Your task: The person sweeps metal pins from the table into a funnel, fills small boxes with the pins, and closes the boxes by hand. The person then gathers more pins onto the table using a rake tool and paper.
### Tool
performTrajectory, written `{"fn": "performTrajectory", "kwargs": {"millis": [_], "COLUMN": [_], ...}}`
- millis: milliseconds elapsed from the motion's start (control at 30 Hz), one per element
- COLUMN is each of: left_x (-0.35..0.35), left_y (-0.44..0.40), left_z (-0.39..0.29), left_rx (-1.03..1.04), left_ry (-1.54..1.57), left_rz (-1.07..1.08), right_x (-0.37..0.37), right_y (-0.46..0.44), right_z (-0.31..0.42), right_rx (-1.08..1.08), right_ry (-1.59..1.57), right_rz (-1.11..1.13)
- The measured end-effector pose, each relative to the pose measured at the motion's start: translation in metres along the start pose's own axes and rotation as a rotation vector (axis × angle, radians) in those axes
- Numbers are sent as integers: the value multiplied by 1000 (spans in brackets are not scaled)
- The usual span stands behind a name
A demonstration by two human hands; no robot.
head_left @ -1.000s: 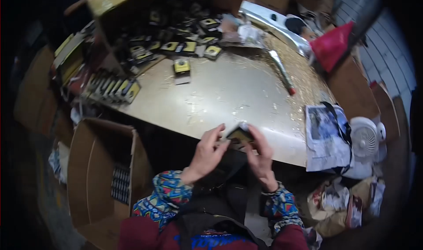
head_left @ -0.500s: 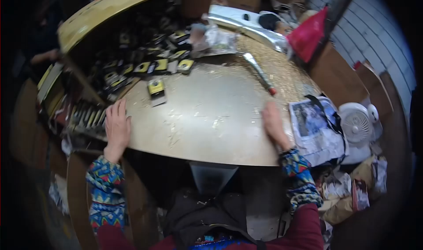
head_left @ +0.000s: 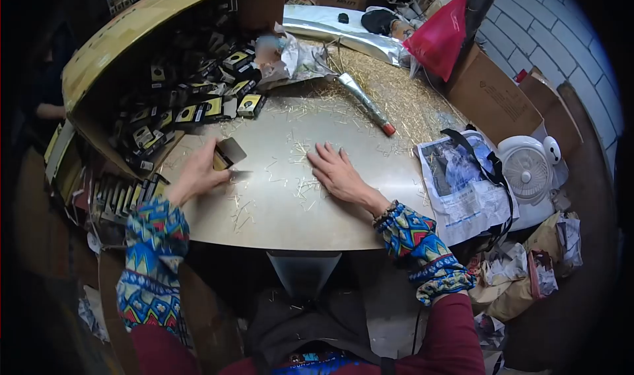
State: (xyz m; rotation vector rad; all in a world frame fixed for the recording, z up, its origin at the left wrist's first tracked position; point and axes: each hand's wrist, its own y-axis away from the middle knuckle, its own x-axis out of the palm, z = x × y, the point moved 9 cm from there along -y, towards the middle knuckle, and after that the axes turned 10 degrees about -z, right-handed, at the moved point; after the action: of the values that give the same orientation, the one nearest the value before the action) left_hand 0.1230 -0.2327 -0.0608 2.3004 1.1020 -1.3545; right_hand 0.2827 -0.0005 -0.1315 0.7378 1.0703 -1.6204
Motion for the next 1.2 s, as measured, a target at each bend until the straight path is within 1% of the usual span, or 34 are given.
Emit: {"fn": "performTrajectory", "kwargs": {"millis": [67, 100, 133, 167, 200, 233, 267, 333, 367, 400, 467, 500, 533, 567, 600, 667, 733, 800, 867, 967, 1067, 1100, 1200], "left_x": [3, 17, 31, 41, 51, 50, 51, 66, 79, 98, 156, 190, 214, 221, 231, 246, 251, 257, 256, 241, 247, 248, 252], "left_y": [32, 48, 65, 84, 108, 130, 151, 204, 231, 254, 301, 317, 329, 328, 324, 322, 319, 321, 322, 318, 323, 326, 333], "left_z": [-14, -6, -3, -11, -12, -18, -20, -10, -5, 6, 32, 42, 45, 28, 13, 0, -13, -32, -45, -58, -58, -58, -57], "left_rx": [-49, -122, -197, -237, -402, -489, -574, -727, -837, -885, -1010, -1000, -986, -956, -890, -865, -788, -782, -964, -1101, -1106, -1106, -1113], "left_ry": [218, 396, 573, 885, 1095, 1215, 1335, 1531, 1525, 1504, 1357, 1251, 1145, 1065, 1100, 1107, 1020, 1167, 1300, 1349, 1431, 1426, 1409], "left_rz": [-72, -69, -65, -105, -56, -99, -149, -131, -102, -73, 33, 86, 139, 174, 187, 230, 249, 231, 230, 154, 114, 142, 162], "right_x": [1, -5, -3, -1, 4, 0, 0, -14, -33, -38, -38, -26, -20, -14, -7, 10, 14, 12, 14, 9, -2, -17, -43], "right_y": [12, 14, 15, 15, 16, 16, 16, 22, 26, 27, 37, 37, 38, 38, 38, 46, 61, 79, 96, 117, 130, 132, 140], "right_z": [18, 27, 39, 51, 60, 64, 60, 48, 34, 16, 3, 15, 31, 52, 71, 101, 124, 143, 157, 172, 184, 192, 176], "right_rx": [-24, -32, -94, -157, -222, -212, -138, 20, 20, -30, 25, -28, -60, -90, -120, -153, -130, -58, -21, 14, 16, -24, 195], "right_ry": [-95, -206, -97, 13, 121, 60, -118, -472, -449, -222, -231, -48, -35, -24, -12, 136, 104, 123, 127, 172, 179, 174, -268], "right_rz": [49, -37, -16, 6, 30, -63, -4, 119, -79, -110, -272, -192, -191, -188, -185, -181, -261, -278, -258, -190, -79, -111, -38]}}
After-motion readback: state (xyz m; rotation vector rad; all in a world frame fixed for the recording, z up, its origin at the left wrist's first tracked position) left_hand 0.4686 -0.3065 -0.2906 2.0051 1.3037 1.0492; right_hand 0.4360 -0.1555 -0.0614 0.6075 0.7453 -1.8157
